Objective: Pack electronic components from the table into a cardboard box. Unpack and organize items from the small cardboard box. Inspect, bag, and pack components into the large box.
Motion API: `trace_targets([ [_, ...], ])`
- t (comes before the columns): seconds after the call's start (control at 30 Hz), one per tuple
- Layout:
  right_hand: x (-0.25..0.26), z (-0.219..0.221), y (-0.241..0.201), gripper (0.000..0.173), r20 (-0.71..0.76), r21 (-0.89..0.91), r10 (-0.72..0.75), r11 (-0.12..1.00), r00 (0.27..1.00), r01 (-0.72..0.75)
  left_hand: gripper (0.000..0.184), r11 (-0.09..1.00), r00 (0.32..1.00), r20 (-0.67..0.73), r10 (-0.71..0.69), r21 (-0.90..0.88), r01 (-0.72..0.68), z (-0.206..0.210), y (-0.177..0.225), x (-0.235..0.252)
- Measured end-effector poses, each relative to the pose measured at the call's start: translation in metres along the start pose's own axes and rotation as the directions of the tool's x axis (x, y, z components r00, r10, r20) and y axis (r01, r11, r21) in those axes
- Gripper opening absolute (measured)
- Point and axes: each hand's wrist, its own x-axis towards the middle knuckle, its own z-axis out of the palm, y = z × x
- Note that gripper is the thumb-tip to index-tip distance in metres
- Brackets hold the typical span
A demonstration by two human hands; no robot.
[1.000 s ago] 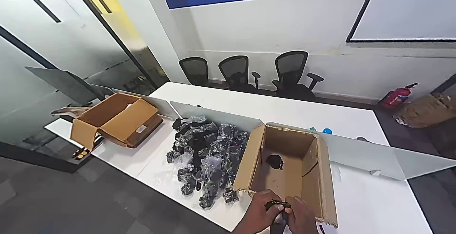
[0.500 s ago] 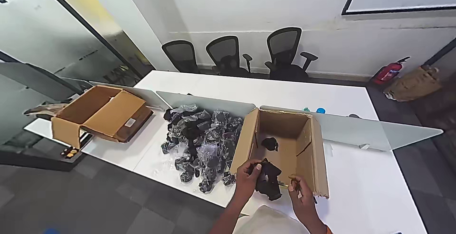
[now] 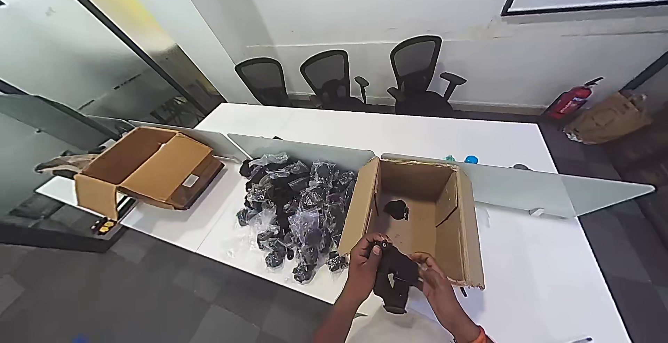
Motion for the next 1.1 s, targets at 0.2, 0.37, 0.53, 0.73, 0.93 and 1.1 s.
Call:
trace_targets([
  [0.2, -0.009, 0.004, 0.006, 0.056, 0.206, 0.264, 0.145, 0.944, 0.968, -0.198, 0.023, 0.983, 0.983, 0.121, 0.139, 0.107, -0.152, -0.001, -0.019, -0.007],
  [0.37, -0.006, 0.003, -0.001, 0.073, 0.319, 0.247, 0.021, 0.963, 0.947, -0.105, 0.025, 0.87, 0.916, 0.356, 0.187, 0.373, -0.323, 0.001, -0.024, -0.017],
  [0.53, -0.012, 0.003, -0.003, 0.045, 0.338, 0.311, 0.023, 0.941, 0.941, -0.135, 0.018, 0.859, 0.921, 0.348, 0.174, 0.403, -0.315, 0.003, -0.025, -0.019],
  [0.73, -0.013, 0.0, 0.014, 0.051, 0.367, 0.474, -0.08, 0.873, 0.927, -0.113, 0.018, 0.856, 0.968, 0.206, 0.143, 0.465, -0.225, 0.003, -0.024, -0.018],
  [0.93, -0.016, 0.005, 0.01, 0.057, 0.284, 0.343, -0.008, 0.935, 0.959, -0.094, 0.022, 0.876, 0.986, 0.144, 0.084, 0.46, -0.142, 0.02, -0.03, -0.025],
  [1.1, -0.016, 0.013, 0.013, 0.039, 0.099, 0.296, 0.005, 0.954, 0.995, -0.035, 0.024, 0.864, 0.969, 0.224, 0.104, 0.462, -0.2, 0.023, -0.03, -0.025],
])
